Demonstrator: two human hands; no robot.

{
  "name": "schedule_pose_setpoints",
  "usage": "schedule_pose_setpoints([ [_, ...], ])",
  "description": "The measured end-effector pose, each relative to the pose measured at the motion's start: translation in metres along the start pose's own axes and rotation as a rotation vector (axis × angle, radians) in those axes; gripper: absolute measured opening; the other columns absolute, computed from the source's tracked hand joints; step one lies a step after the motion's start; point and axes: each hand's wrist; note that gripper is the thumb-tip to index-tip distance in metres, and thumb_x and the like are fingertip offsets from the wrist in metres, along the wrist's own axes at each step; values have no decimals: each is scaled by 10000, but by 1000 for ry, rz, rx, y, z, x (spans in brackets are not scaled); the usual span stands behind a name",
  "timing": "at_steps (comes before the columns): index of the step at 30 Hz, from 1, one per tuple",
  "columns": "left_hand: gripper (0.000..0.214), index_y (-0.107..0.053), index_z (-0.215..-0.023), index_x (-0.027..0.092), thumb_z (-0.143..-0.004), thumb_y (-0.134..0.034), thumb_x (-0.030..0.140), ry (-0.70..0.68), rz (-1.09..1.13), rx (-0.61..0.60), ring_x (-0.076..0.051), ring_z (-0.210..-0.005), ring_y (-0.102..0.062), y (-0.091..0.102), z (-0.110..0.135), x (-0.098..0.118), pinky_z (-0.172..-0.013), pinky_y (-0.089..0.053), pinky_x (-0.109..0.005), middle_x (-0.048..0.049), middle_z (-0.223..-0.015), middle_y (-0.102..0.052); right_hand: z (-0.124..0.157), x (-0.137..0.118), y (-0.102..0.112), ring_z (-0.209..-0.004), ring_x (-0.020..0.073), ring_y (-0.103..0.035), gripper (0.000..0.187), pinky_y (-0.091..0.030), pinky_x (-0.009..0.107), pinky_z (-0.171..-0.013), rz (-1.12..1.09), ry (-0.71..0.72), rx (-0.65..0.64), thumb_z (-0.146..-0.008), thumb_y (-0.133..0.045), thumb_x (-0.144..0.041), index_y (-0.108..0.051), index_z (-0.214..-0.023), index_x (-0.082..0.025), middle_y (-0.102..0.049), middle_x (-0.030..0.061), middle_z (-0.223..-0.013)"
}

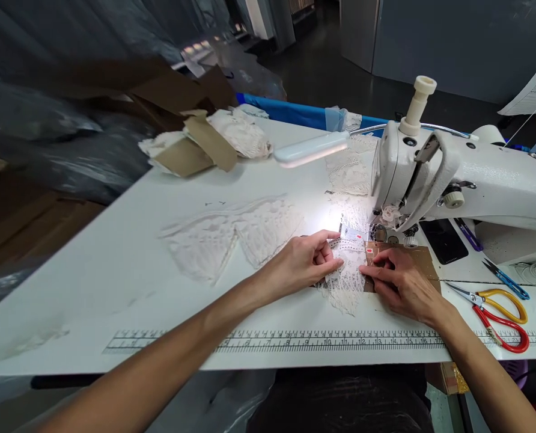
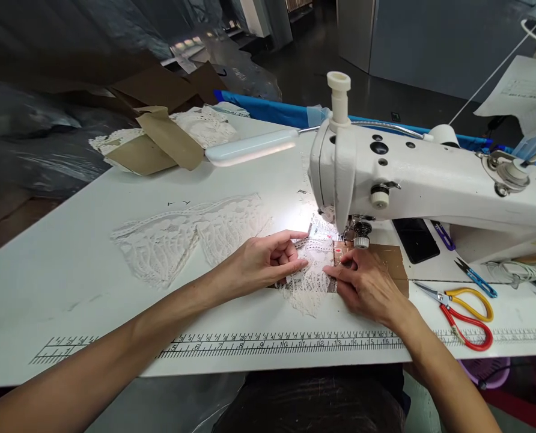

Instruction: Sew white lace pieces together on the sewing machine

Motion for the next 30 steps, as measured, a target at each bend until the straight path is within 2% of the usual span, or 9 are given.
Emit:
schedule_pose_setpoints([
  [5, 495, -566, -1208, 124, -825, -624, 432, -5, -9, -10, -129, -549, -603, 0, 0, 0, -502, -469, -247, 37, -645, -630, 2, 0, -3, -976, 200, -562, 342, -530, 381, -847, 28, 12, 2, -916, -503, -179, -687, -1189, -268, -565, 87, -1095],
  [14, 469, -560, -1219, 117, -818, -588, 361, 36, -21, -13, -110, -522, -576, 3, 1, 2, -502, -454, -235, 41, -644, -633, 1, -1, -3, -1003, 226, -572, 354, -532, 392, -835, 52, 10, 5, -908, -500, -178, -680, -1196, -278, -579, 97, -1085],
  [22, 463, -562, -1237, 127, -833, -575, 352, 15, -36, -10, -108, -509, -559, 2, 1, 1, -503, -476, -234, 48, -635, -621, 1, -3, -3, -1002, 241, -575, 362, -530, 415, -841, 51, -4, -4, -900, -495, -168, -677, -1198, -265, -581, 106, -1078],
  [25, 407, -599, -1209, 135, -860, -582, 344, -106, -174, 67, -105, -525, -551, 3, 1, -1, -505, -472, -233, 25, -683, -632, 1, -4, -3, -994, 242, -577, 353, -529, 422, -839, 50, -24, -26, -901, -512, -175, -672, -1205, -257, -578, 111, -1088],
  [28, 281, -663, -1093, 147, -927, -537, 335, -388, -456, 202, -118, -608, -569, 2, -3, -1, -514, -466, -245, -54, -869, -663, 0, -4, -2, -1002, 246, -571, 353, -522, 436, -850, 61, -31, -57, -898, -501, -178, -669, -1201, -243, -574, 118, -1102],
  [30, 259, -675, -1033, 152, -972, -469, 296, -594, -618, 149, -150, -699, -601, -2, -9, -2, -561, -498, -278, -91, -968, -672, 0, -5, -2, -1014, 247, -563, 356, -515, 436, -855, 71, -32, -74, -890, -490, -172, -669, -1192, -236, -572, 121, -1110],
])
Point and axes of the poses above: each hand's wrist, its own z-axis away from the middle knuckle, its own y-axis out of the back of the hand, x = y × z
